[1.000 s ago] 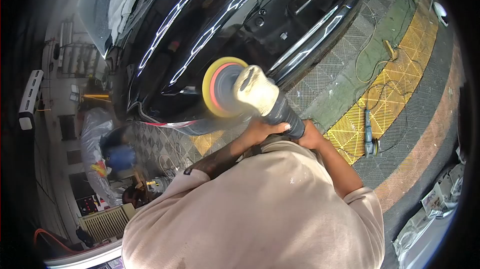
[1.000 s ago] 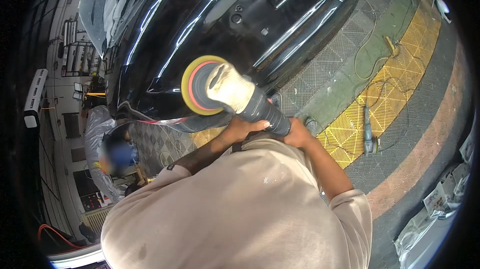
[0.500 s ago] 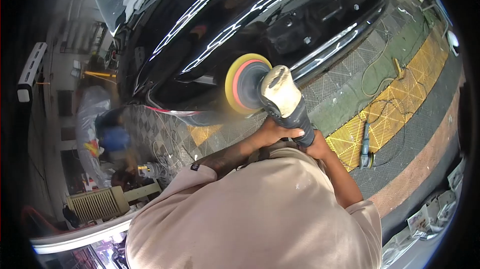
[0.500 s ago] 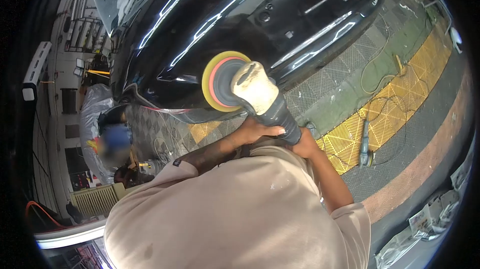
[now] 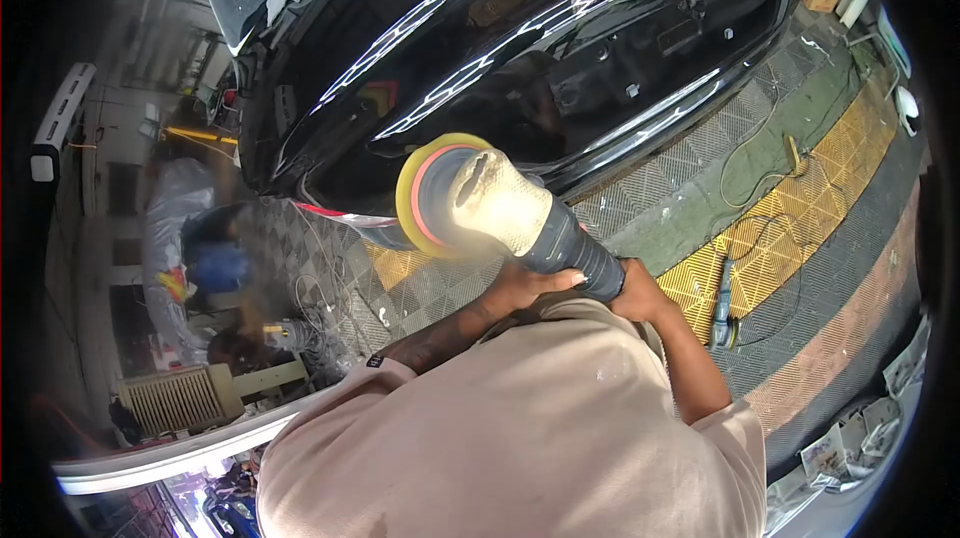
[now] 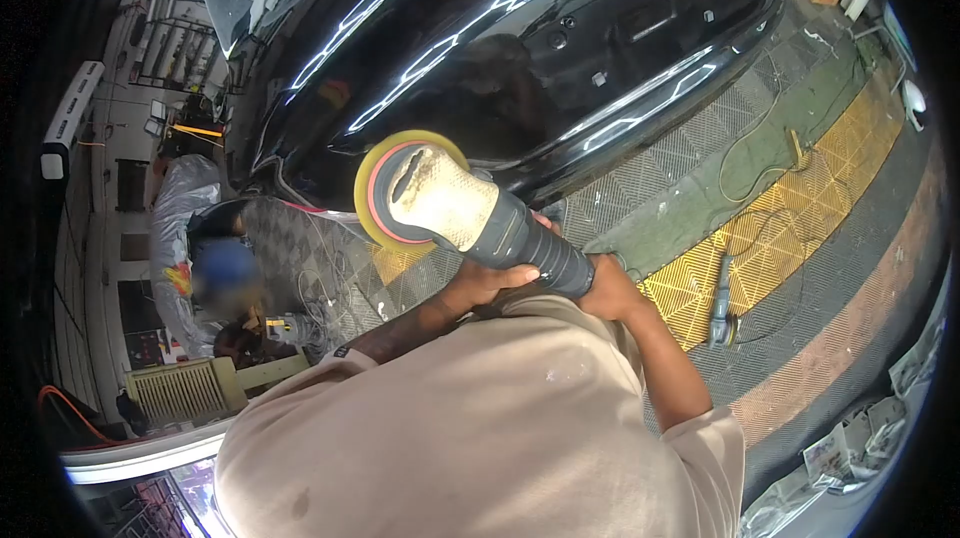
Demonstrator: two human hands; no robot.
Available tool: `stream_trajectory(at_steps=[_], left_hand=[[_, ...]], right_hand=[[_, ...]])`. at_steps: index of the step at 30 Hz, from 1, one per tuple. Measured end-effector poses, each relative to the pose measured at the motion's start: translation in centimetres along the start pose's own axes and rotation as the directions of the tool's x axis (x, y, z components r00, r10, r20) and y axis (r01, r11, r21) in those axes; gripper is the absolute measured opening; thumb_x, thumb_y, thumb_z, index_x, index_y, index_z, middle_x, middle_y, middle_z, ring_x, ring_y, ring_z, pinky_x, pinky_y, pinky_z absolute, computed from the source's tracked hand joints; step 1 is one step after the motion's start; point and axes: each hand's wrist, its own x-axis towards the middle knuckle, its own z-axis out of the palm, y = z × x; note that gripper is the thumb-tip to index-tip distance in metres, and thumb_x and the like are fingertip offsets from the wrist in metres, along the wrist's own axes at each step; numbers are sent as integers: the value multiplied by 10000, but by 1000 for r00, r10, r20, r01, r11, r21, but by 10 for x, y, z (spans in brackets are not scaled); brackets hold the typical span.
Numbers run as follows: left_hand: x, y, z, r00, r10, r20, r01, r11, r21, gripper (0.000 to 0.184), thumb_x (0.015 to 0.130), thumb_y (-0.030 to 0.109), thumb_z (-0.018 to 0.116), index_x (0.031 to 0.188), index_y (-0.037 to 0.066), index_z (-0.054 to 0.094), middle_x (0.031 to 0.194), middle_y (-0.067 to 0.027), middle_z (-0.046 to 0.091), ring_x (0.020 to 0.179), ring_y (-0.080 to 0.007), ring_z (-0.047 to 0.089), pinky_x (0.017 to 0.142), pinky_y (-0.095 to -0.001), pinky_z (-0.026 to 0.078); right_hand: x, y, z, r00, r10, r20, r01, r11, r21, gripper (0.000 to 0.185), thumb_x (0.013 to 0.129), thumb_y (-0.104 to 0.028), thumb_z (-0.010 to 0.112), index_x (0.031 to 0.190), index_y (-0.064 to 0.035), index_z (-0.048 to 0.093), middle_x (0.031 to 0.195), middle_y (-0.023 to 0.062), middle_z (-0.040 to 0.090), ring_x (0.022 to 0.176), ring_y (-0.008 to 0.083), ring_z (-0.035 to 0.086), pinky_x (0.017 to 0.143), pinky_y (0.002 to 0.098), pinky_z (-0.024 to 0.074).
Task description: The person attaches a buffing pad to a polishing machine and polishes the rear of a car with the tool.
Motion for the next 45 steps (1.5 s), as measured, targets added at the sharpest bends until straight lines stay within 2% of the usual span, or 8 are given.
stream_trajectory(at_steps=[5,7,11,14,25,31,36,45], left_hand=[[24,1,4,990,75,117,-78,997,22,715,766,187,842,1370,57,482,1307,-100,578,1227,-215,560,1075,-396,449],[34,4,3,986,57,159,-61,998,22,715,764,187,844,1369,59,485,1309,-101,579,1228,-215,559,1076,-395,450],[30,0,1,984,-1,176,-14,996,85,715,759,191,848,1365,64,491,1304,-99,582,1230,-218,559,1078,-399,451],[22,-5,3,990,12,144,-21,998,59,714,761,202,848,1366,60,496,1299,-97,585,1227,-219,562,1071,-398,457],[43,16,4,965,-171,198,133,972,191,644,756,175,829,1323,57,546,1260,-78,608,1191,-195,574,1054,-376,459],[39,-1,-2,978,-55,201,9,975,223,646,763,141,823,1335,45,540,1273,-92,607,1213,-207,574,1056,-393,469],[68,-9,3,956,-219,193,173,958,228,614,771,121,853,1309,25,573,1246,-82,634,1163,-203,599,1024,-374,490],[44,-29,0,987,3,163,-26,991,135,665,766,186,862,1335,49,546,1238,-77,609,1162,-200,583,1032,-379,471]], right_hand=[[-8,8,-4,994,35,-104,-35,999,7,396,642,-144,819,957,69,710,933,247,740,869,320,742,804,394,554],[-6,21,3,978,22,-205,-15,999,33,337,644,-26,764,965,64,714,890,153,749,816,165,688,771,348,554],[-6,31,12,976,68,-206,-56,996,63,356,644,-43,795,976,59,715,897,145,752,809,168,689,766,348,556],[-11,29,17,984,17,-180,3,994,113,448,655,-188,867,1011,44,726,950,209,760,882,297,750,827,383,556],[-7,23,28,962,77,-262,-41,989,141,382,680,-135,826,1011,24,721,956,217,755,887,297,750,812,382,561],[-1,43,42,962,19,-273,21,989,143,314,691,-128,820,951,22,726,890,150,757,817,200,717,773,362,549],[3,43,40,937,8,-349,89,961,261,291,684,-82,799,947,9,715,873,122,747,795,191,694,770,356,550],[1,45,26,971,-86,-221,124,979,163,271,701,-72,807,943,7,713,871,74,744,789,136,665,741,329,555]])
